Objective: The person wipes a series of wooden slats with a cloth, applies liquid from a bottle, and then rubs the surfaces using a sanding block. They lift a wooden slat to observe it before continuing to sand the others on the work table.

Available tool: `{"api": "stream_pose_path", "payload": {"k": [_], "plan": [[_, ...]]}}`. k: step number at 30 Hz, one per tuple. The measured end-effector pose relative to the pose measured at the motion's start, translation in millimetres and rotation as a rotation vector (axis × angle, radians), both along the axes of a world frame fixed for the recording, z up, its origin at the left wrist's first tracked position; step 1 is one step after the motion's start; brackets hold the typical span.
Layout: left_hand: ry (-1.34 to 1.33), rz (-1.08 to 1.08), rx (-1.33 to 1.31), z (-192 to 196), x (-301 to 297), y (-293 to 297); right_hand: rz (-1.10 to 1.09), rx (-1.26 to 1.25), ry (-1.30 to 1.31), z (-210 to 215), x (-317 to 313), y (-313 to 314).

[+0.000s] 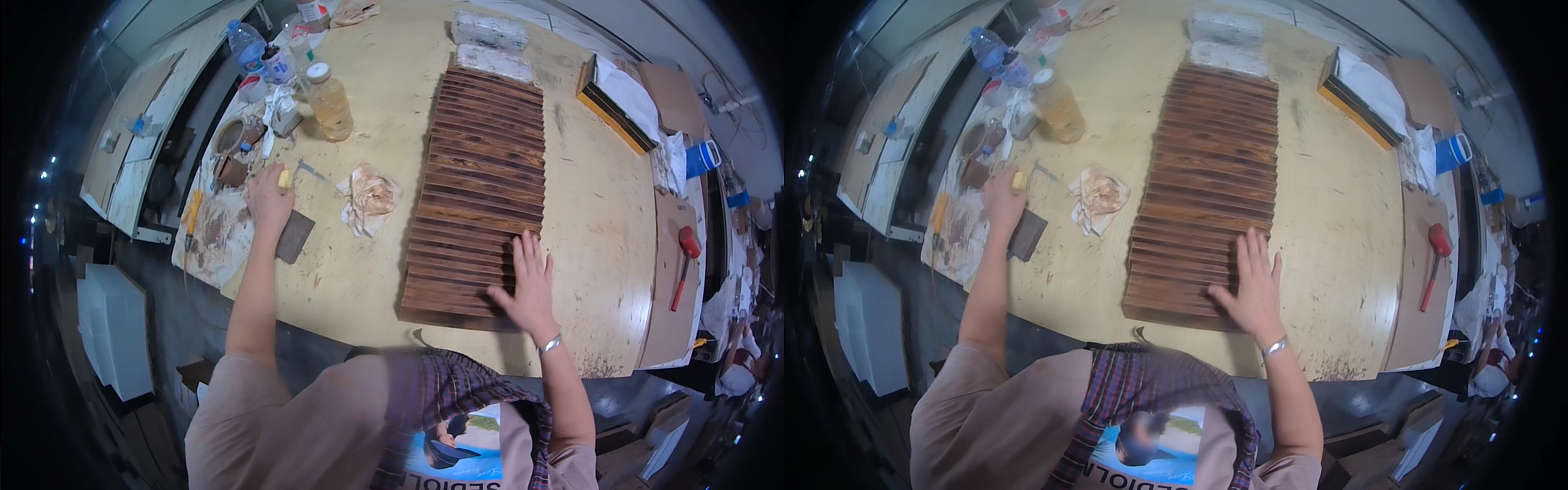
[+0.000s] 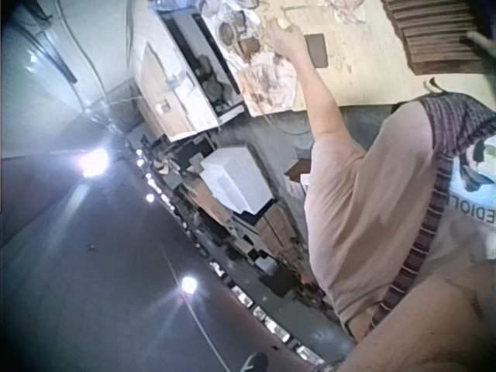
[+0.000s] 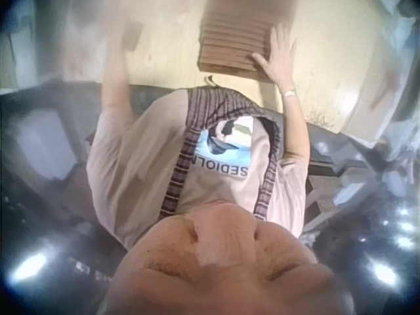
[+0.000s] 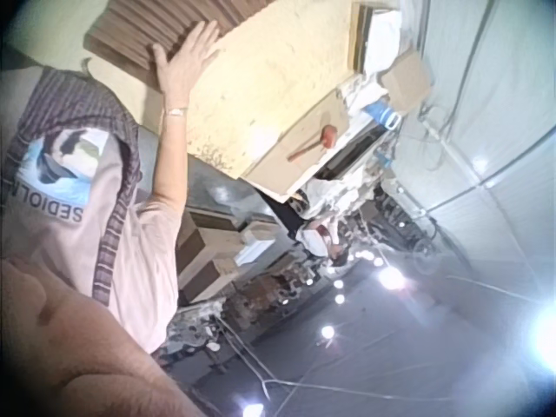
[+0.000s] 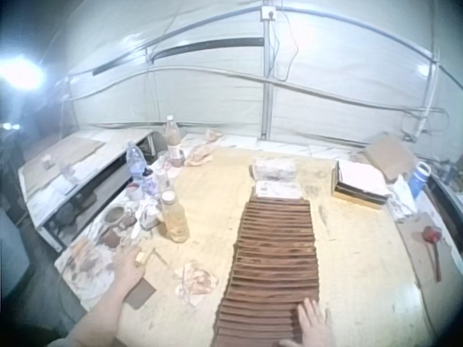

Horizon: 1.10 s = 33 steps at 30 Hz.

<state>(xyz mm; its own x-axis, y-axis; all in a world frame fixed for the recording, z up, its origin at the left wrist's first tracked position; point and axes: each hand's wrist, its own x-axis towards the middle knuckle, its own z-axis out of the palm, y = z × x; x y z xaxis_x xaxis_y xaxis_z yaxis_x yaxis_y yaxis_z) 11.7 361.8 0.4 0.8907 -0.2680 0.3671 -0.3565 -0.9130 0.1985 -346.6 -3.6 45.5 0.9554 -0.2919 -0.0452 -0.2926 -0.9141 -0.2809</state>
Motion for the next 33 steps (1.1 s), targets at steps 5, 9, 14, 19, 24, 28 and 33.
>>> {"api": "stream_pose_path", "payload": {"k": [5, 9, 14, 19, 24, 28, 33], "plan": [[0.088, -0.361, -0.204, -2, -51, -50, 0.107, 0.013, 0.102, -4, -18, 37], [0.143, -0.768, -0.031, -11, -62, -84, 0.098, -0.053, 0.066, -11, -17, 39], [0.476, -0.466, -0.655, 12, -91, -139, 0.090, -0.062, 0.040, -16, -17, 37], [0.396, -1.372, -0.180, 42, -165, -179, 0.096, -0.089, 0.047, -19, -16, 36], [0.367, -0.882, -0.366, 44, -136, -96, 0.100, -0.069, 0.017, -21, -17, 34], [0.308, -0.733, -0.472, 31, -144, -89, 0.068, 0.008, -0.030, -17, -20, 35], [0.471, -0.971, -0.434, 28, -173, -107, -0.090, 0.088, -0.021, -9, -57, 8]]}}
